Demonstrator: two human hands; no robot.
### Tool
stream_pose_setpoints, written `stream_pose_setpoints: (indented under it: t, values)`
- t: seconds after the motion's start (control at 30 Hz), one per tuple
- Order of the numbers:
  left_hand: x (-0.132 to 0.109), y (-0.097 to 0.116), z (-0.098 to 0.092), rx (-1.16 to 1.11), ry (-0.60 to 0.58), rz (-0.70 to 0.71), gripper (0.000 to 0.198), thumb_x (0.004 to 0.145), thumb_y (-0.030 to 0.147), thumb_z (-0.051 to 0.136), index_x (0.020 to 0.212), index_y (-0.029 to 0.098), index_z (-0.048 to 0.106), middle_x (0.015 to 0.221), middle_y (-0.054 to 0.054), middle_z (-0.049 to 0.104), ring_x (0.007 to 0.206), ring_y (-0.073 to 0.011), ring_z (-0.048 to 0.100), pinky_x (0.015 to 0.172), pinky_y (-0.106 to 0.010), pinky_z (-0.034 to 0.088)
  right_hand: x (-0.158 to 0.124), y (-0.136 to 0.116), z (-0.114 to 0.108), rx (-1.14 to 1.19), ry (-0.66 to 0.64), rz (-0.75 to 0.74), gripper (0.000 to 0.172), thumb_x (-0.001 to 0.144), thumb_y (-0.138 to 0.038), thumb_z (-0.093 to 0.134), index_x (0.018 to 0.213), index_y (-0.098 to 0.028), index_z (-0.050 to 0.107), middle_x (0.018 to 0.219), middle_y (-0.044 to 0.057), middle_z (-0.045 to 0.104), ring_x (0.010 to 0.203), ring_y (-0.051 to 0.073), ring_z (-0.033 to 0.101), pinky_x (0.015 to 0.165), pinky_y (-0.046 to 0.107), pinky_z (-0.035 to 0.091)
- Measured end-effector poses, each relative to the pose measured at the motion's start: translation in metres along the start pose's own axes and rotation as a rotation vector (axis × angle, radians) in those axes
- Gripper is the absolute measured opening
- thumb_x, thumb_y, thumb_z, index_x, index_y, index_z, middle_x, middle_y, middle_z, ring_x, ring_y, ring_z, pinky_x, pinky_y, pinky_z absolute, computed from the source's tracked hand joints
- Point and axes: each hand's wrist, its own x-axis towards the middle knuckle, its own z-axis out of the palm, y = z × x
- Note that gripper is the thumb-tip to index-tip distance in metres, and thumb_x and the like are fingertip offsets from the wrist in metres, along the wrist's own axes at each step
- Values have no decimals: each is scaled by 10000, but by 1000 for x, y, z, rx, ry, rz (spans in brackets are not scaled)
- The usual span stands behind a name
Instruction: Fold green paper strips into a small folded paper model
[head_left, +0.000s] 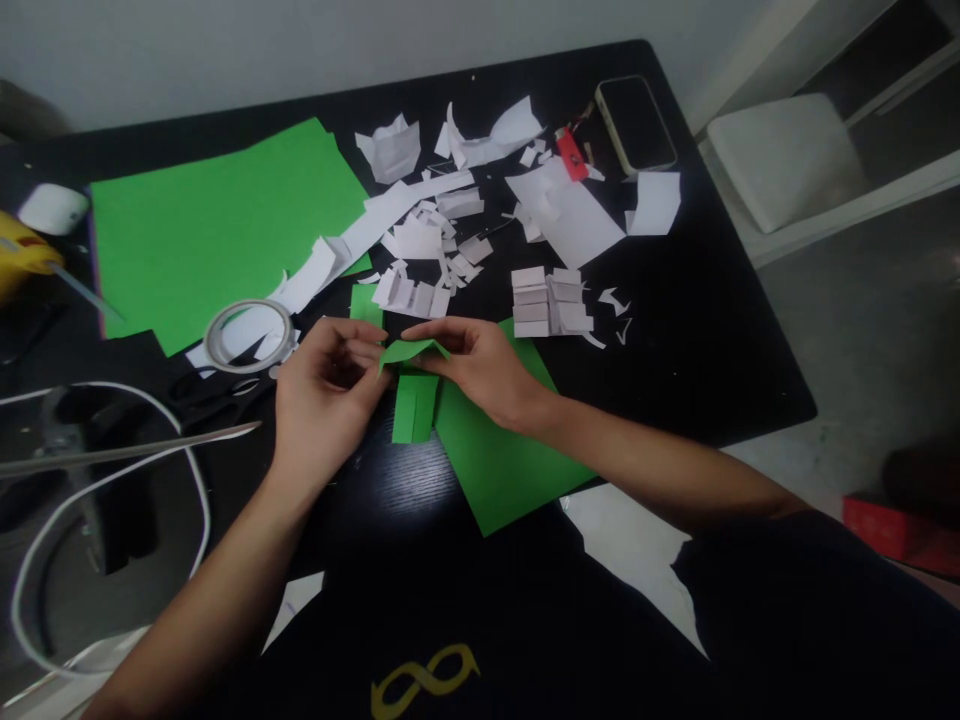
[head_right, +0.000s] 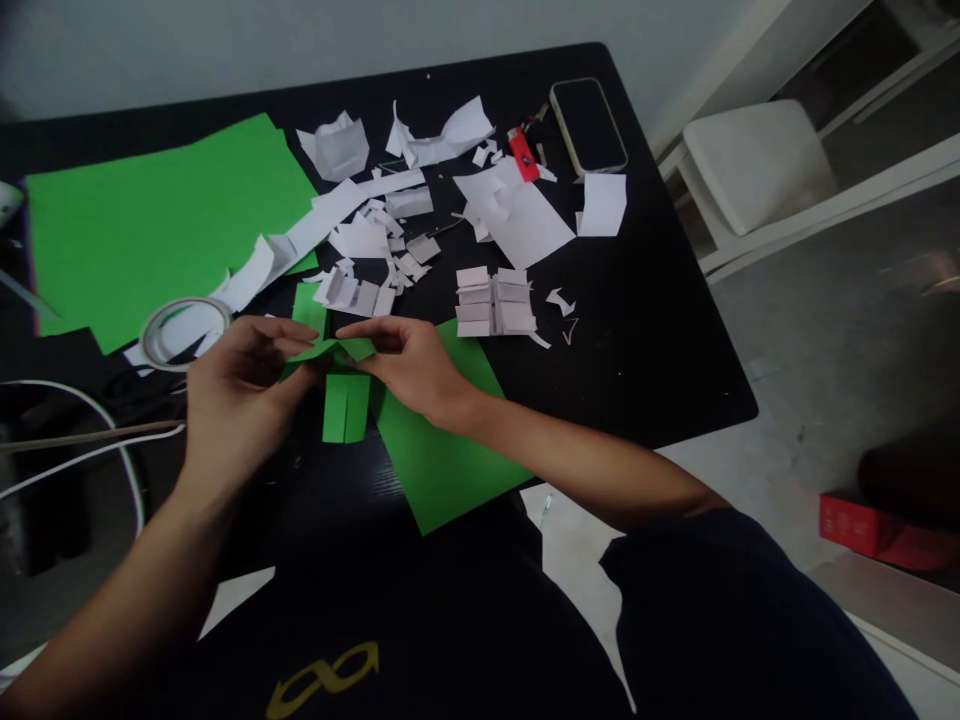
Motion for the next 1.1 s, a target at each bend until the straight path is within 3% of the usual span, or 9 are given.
stream_pose_setpoints:
  t: [0.27, 0.6, 0.73, 0.83, 0.9, 1.1]
  values:
    - [0, -1, 0, -7, -7, -6, 179, 804, 234, 770, 943, 284, 669, 828, 20, 673, 716, -151, 648, 649, -339, 525, 0, 0, -1, -13, 6, -28, 208, 741, -212, 870, 933, -219, 791, 1009, 17, 791, 1049, 213, 734, 999, 384, 601]
    - [0, -2, 3, 24, -5, 26, 180, 825, 266, 784, 956, 268, 661, 857, 2, 697, 736, -176, 657, 670, -332, 539, 1, 0, 0, 12, 40, -19, 258, 706, -299, 906, 906, -216, 765, 972, 10, 771, 997, 197, 715, 964, 368, 593]
    - [0, -4, 3, -14, -63, -17, 197, 826, 242, 759, 984, 244, 642, 876, 0, 673, 768, -170, 647, 702, -309, 523, 0, -1, 2, 38, 67, 18, 260, 699, -309, 901, 873, -210, 735, 910, -1, 748, 952, 196, 706, 946, 377, 587]
    - [-1, -4, 2, -3, -153, -67, 81, 868, 264, 694, 873, 220, 625, 772, 8, 637, 676, -160, 606, 627, -294, 472, -1, -1, 3, 22, 86, -12, 254, 708, -309, 888, 876, -223, 718, 889, -14, 738, 939, 201, 705, 931, 387, 587]
    - [-1, -3, 2, 14, -194, -87, 119, 900, 294, 660, 820, 215, 621, 715, 10, 622, 636, -157, 577, 589, -291, 433, -1, -2, 3, -5, 91, -48, 251, 721, -318, 880, 892, -226, 721, 909, -11, 743, 965, 209, 707, 946, 397, 583]
    - [-2, -5, 3, -63, -209, -135, 86, 862, 272, 686, 820, 212, 640, 642, 21, 651, 594, -162, 605, 609, -291, 461, -3, -5, 2, -95, 36, -79, 261, 753, -397, 874, 931, -235, 772, 1023, 23, 781, 1011, 218, 718, 935, 383, 594]
